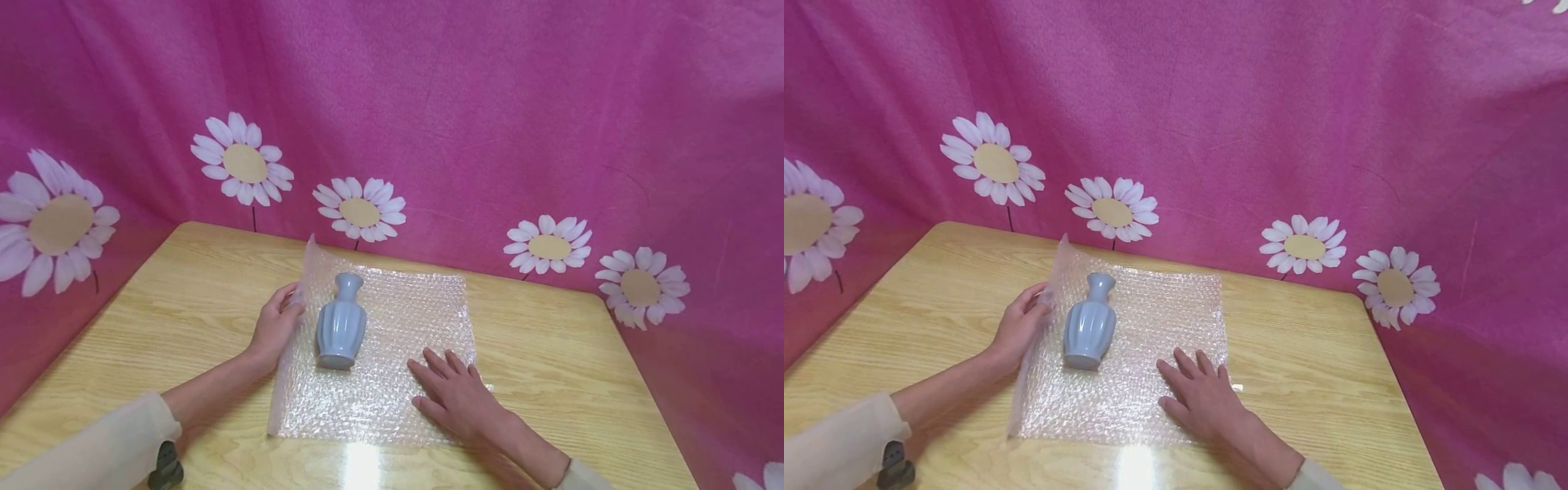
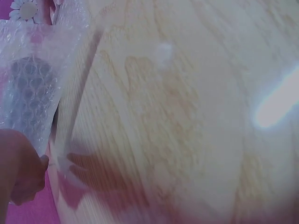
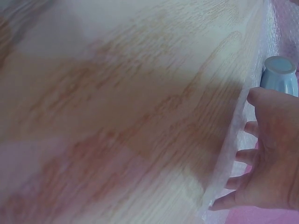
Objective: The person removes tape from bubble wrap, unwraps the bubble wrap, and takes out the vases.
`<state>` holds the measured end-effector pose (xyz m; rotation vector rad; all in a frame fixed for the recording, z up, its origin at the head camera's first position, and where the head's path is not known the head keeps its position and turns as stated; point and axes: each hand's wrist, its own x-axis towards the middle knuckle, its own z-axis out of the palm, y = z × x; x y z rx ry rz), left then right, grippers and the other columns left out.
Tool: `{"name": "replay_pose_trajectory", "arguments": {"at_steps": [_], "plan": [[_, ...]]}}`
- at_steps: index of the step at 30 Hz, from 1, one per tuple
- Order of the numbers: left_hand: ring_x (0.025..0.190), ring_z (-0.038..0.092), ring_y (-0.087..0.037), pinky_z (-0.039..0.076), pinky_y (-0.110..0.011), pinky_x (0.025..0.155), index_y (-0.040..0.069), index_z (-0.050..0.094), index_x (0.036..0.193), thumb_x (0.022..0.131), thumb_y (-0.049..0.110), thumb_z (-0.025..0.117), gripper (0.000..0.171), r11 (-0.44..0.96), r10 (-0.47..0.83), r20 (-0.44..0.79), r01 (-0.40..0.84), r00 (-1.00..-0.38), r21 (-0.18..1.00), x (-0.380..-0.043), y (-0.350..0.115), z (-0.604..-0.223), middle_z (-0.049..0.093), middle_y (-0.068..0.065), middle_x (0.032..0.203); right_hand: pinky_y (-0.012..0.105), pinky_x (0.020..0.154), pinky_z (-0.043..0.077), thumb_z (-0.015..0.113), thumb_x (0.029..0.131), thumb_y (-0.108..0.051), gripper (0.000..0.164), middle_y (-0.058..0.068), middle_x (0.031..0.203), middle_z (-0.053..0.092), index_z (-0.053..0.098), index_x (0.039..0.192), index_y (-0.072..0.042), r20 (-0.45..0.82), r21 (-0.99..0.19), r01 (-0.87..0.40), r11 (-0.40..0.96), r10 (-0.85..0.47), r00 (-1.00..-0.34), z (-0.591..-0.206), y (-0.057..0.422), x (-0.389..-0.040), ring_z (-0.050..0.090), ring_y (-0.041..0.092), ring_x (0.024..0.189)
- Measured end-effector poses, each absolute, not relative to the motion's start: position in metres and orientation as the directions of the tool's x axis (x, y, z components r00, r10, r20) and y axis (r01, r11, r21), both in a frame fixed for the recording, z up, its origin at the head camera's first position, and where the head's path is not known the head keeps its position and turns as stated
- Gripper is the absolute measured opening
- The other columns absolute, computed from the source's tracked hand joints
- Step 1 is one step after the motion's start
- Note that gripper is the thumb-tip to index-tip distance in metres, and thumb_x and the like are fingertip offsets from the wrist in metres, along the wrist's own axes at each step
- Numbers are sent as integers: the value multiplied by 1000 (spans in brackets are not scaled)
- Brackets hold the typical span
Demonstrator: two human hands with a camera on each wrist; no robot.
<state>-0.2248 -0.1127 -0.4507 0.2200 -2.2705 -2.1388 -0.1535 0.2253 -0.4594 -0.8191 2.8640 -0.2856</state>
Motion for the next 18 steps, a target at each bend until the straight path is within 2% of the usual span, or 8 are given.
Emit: {"name": "replay_pose_trajectory", "arguments": {"at_steps": [5,11,14,18], "plan": [[124,51,-30,48,-16,84,0,37,151,100,5,47,53,39,-113,-108,-113,-988,993,-225,-117,-452,45,-23,148,77,101,27,44,103,-53,60,13,160,31,39,155,-24,-96,-219,-506,834,-534,-840,-459,225,-153,25,50,142],[112,56,-23,49,-14,81,0,34,152,100,5,50,54,50,-112,-116,-122,-987,991,-227,-121,-455,49,-25,144,77,101,28,44,103,-53,60,14,159,32,39,155,-24,-93,-211,-508,835,-535,-840,-458,225,-153,26,50,141],[111,56,-22,49,-15,82,1,35,152,101,7,51,54,78,-112,-105,-115,-988,990,-227,-123,-457,51,-25,142,77,101,29,44,103,-53,60,14,159,32,39,155,-24,-90,-204,-512,835,-536,-839,-458,225,-154,27,50,141],[123,52,-31,47,-29,97,1,36,152,99,6,54,56,142,-109,-79,-94,-991,985,-228,-125,-458,50,-26,143,77,101,29,44,103,-54,60,14,159,32,39,155,-24,-93,-204,-511,835,-536,-839,-458,225,-154,27,50,141]]}}
